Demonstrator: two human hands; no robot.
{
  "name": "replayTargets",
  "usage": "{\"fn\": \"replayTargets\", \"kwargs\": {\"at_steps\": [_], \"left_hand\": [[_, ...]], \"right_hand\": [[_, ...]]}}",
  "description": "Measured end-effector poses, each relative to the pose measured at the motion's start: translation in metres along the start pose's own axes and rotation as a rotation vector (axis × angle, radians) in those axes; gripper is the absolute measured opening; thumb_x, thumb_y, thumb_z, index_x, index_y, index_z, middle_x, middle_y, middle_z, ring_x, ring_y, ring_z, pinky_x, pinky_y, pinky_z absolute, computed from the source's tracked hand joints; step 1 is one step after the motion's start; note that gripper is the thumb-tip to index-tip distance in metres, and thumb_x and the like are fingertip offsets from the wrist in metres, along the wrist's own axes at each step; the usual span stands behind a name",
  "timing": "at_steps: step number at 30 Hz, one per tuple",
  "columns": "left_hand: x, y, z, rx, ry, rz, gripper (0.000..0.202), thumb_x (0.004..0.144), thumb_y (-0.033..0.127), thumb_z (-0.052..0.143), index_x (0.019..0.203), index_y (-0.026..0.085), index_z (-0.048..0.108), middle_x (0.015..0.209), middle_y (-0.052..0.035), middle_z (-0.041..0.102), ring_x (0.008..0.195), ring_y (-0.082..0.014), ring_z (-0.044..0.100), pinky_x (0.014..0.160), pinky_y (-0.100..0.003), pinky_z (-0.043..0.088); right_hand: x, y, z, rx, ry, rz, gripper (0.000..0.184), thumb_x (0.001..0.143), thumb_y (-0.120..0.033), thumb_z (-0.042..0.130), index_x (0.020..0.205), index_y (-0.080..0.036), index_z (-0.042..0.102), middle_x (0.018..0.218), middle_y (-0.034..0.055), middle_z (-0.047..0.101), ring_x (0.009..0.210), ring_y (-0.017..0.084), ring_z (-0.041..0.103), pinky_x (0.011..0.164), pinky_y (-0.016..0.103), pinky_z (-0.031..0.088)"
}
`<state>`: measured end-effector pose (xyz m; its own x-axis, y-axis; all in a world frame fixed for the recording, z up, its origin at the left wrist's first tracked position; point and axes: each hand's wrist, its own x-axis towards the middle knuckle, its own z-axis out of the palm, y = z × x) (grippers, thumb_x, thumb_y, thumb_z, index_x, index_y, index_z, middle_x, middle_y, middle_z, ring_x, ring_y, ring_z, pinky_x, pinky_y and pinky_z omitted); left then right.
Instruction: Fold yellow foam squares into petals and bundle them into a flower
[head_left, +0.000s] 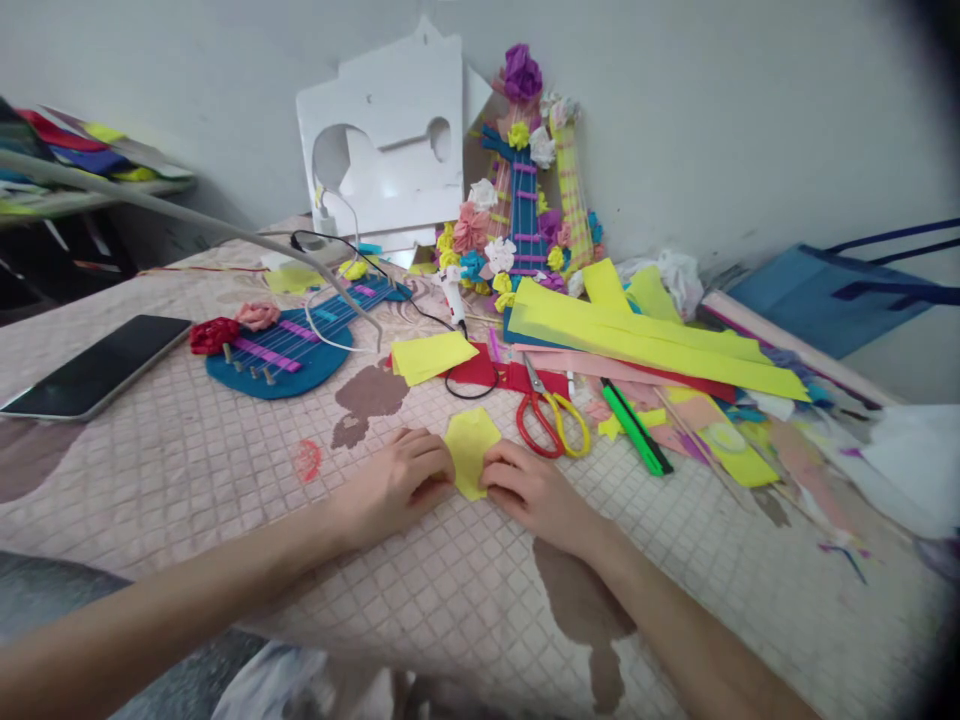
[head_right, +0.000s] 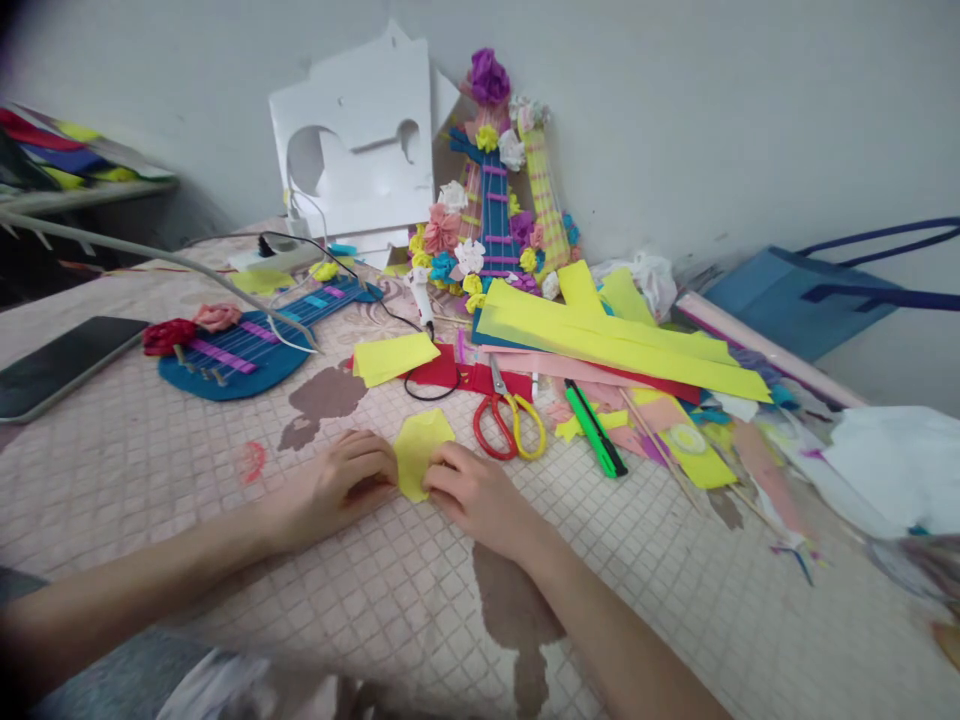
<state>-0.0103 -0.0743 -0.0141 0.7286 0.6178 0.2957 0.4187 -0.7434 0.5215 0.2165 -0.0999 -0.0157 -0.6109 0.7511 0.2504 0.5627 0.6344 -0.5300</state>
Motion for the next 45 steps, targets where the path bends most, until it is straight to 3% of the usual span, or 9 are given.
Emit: {"fn": "replayTargets", "kwargs": {"at_steps": [4,8,12,15,18,25,33,45], "left_hand": [[0.000,-0.005,0.000,-0.048,0.013,0.014,0.012,0.080,0.011,0.055,0.091,0.015,0.058,0.094,-0.0061,0.059,0.090,-0.0185,0.051,0.083,-0.032,0.040],[0.001,-0.008,-0.003,-0.064,-0.011,0.012,0.012,0.085,0.012,0.049,0.082,0.016,0.059,0.090,-0.0053,0.058,0.089,-0.0172,0.052,0.082,-0.032,0.040],[0.001,-0.006,-0.004,-0.081,-0.007,-0.003,0.006,0.083,0.017,0.053,0.088,0.017,0.058,0.092,-0.0055,0.059,0.091,-0.0185,0.052,0.085,-0.033,0.040],[0.001,-0.005,-0.003,-0.075,0.014,-0.014,0.023,0.076,0.022,0.065,0.097,0.018,0.057,0.103,-0.0071,0.057,0.099,-0.0211,0.051,0.088,-0.035,0.040],[0.001,-0.005,-0.003,0.000,0.014,0.010,0.009,0.081,0.017,0.056,0.090,0.018,0.059,0.101,-0.0064,0.058,0.095,-0.0194,0.052,0.085,-0.034,0.039],[-0.006,-0.003,-0.012,0.150,0.000,0.124,0.016,0.091,0.015,0.044,0.088,0.020,0.060,0.099,-0.0039,0.063,0.094,-0.0177,0.052,0.091,-0.037,0.033],[-0.001,-0.008,-0.011,-0.059,-0.038,0.016,0.013,0.086,0.014,0.049,0.085,0.018,0.061,0.091,-0.0037,0.063,0.091,-0.0161,0.056,0.086,-0.032,0.037],[0.020,-0.005,0.001,-0.065,-0.034,-0.154,0.007,0.077,0.013,0.056,0.074,0.016,0.062,0.078,-0.0025,0.064,0.076,-0.0151,0.057,0.074,-0.028,0.040]], "right_hand": [[0.000,0.002,-0.001,0.102,0.013,0.047,0.014,0.084,-0.008,0.051,0.084,-0.020,0.056,0.092,0.0036,0.053,0.086,0.015,0.054,0.075,0.027,0.044],[0.001,0.002,-0.004,0.186,0.014,0.111,0.017,0.080,-0.004,0.052,0.085,-0.020,0.055,0.091,0.0025,0.052,0.078,0.013,0.053,0.067,0.024,0.044],[0.002,0.001,-0.004,0.217,0.045,0.144,0.014,0.081,-0.007,0.052,0.082,-0.020,0.055,0.086,0.0022,0.053,0.075,0.013,0.052,0.063,0.024,0.042],[0.003,0.002,-0.003,0.243,0.092,0.162,0.010,0.083,-0.011,0.053,0.080,-0.020,0.055,0.082,0.0017,0.053,0.073,0.014,0.051,0.063,0.025,0.041],[0.003,0.005,-0.003,0.305,0.100,0.156,0.006,0.085,-0.015,0.053,0.082,-0.020,0.055,0.083,0.0024,0.056,0.076,0.015,0.053,0.066,0.027,0.042],[0.002,0.002,-0.002,0.237,0.044,0.134,0.009,0.083,-0.012,0.056,0.082,-0.020,0.058,0.092,0.0039,0.057,0.086,0.017,0.055,0.072,0.029,0.044],[0.003,-0.001,0.001,0.209,0.077,0.193,0.006,0.083,-0.014,0.056,0.081,-0.020,0.056,0.087,0.0026,0.054,0.075,0.014,0.053,0.064,0.026,0.043],[0.006,-0.004,0.008,0.178,0.130,0.269,0.010,0.080,-0.012,0.059,0.076,-0.020,0.053,0.083,0.0009,0.050,0.072,0.013,0.052,0.062,0.025,0.042]]}}
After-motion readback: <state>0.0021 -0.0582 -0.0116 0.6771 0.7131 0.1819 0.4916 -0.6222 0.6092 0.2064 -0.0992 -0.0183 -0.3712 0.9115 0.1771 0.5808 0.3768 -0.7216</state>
